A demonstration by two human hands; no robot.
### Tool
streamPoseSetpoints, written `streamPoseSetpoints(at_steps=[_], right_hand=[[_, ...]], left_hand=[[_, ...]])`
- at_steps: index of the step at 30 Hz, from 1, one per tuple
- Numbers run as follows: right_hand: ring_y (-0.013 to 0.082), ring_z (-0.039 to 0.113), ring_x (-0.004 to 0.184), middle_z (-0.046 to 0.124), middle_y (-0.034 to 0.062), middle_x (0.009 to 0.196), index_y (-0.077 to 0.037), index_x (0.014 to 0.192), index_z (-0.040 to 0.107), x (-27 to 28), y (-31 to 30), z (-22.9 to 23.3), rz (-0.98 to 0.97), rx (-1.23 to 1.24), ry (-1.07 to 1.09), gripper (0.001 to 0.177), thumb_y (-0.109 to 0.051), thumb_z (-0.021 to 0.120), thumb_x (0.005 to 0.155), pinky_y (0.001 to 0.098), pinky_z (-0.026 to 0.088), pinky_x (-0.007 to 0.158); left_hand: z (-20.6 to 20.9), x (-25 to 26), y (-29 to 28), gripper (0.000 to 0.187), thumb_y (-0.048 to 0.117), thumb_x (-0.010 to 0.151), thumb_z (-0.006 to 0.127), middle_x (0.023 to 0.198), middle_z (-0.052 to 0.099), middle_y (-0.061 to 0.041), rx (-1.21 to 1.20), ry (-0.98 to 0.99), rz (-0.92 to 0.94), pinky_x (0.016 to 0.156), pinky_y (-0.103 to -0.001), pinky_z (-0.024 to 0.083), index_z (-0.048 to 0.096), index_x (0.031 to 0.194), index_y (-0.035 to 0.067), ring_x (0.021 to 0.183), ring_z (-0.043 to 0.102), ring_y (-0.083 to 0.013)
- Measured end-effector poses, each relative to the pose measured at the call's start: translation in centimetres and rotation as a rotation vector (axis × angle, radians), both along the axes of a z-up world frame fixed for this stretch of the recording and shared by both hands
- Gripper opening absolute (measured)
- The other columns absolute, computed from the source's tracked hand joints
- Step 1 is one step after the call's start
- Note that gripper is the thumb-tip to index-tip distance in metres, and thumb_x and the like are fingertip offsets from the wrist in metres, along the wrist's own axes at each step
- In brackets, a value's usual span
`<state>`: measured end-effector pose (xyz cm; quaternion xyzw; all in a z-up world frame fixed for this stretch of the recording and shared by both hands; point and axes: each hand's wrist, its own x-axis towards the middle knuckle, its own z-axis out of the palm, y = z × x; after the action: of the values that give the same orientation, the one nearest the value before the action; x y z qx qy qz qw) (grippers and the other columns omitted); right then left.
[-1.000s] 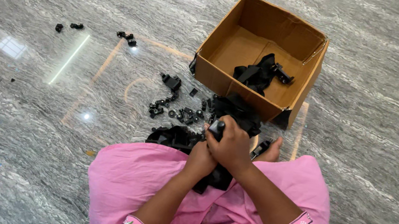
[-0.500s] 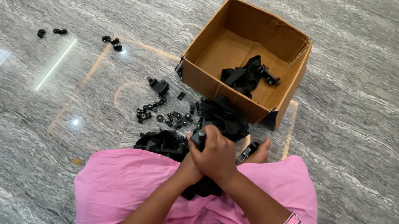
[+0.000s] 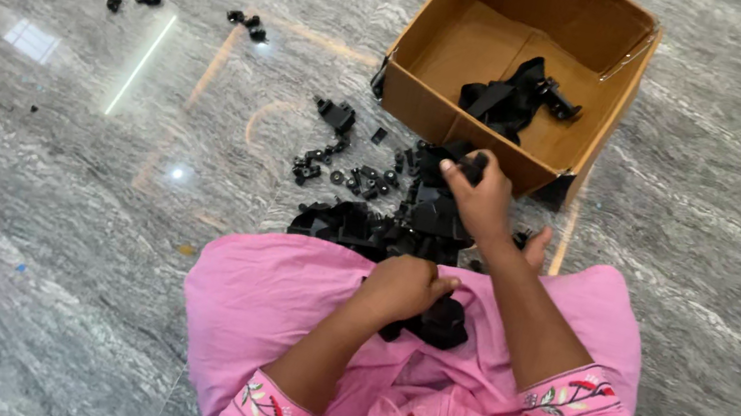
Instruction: The person sits on the floor and assembles small black plastic components by hand, picking parts from a pile and a cardboard box, fitting them together, and occasionally placing assembled pieces back into the box.
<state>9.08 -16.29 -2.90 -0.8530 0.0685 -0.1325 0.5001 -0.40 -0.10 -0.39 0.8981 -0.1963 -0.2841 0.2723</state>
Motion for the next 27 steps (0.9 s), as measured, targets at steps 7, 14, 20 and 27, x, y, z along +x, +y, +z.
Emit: streamPoseSetpoints(at_steps=[7, 14, 20, 27], right_hand=[[0.0354, 0.061, 0.121, 0.066, 0.0138, 0.126, -0.011, 0.131, 0.065, -0.4, 1.4, -5.0, 0.211, -0.778, -0.031, 0.045, -0.01, 0.07, 0.086, 0.0463, 0.051, 0.102], [0.0404, 0.046, 0.139, 0.048, 0.0143, 0.153, -0.024, 0.143, 0.052, -4.1, 8.2, -5.2, 0.937, -0.837, -0.254, 0.074, -0.029, 0.076, 0.073, 0.0586, 0.036, 0.111], [0.0396, 0.048, 0.129, 0.04, 0.0096, 0.159, -0.048, 0.148, 0.047, -4.2, 8.9, -6.0, 1.077, -0.968, 0.024, 0.079, -0.022, 0.071, 0.077, 0.0581, 0.044, 0.098], [0.0331, 0.064, 0.102, 0.065, 0.0106, 0.108, -0.038, 0.148, 0.058, -1.4, 5.7, -8.6, 0.621, -0.879, 0.061, 0.06, -0.007, 0.063, 0.097, 0.044, 0.057, 0.078]], left_hand=[[-0.4, -1.9, -1.2, 0.037, 0.039, 0.08, 0.077, 0.095, 0.076, -0.017, -0.018, 0.023, -0.395, 0.08, -0.049, 0.056, 0.076, 0.101, 0.008, 0.09, 0.073, -0.0351], [3.0, -3.2, 0.6, 0.043, 0.038, 0.076, 0.08, 0.103, 0.077, -0.011, -0.339, 0.192, -0.595, 0.084, -0.043, 0.055, 0.074, 0.111, 0.013, 0.097, 0.073, -0.0293], [4.0, -2.8, 1.2, 0.04, 0.039, 0.081, 0.077, 0.105, 0.077, -0.012, -0.411, 0.152, -0.543, 0.088, -0.043, 0.054, 0.075, 0.112, 0.014, 0.1, 0.072, -0.0296], [2.8, -2.7, 1.1, 0.036, 0.027, 0.088, 0.069, 0.106, 0.072, -0.014, -0.052, 0.218, -0.265, 0.072, -0.044, 0.059, 0.069, 0.121, 0.012, 0.082, 0.077, -0.0322]])
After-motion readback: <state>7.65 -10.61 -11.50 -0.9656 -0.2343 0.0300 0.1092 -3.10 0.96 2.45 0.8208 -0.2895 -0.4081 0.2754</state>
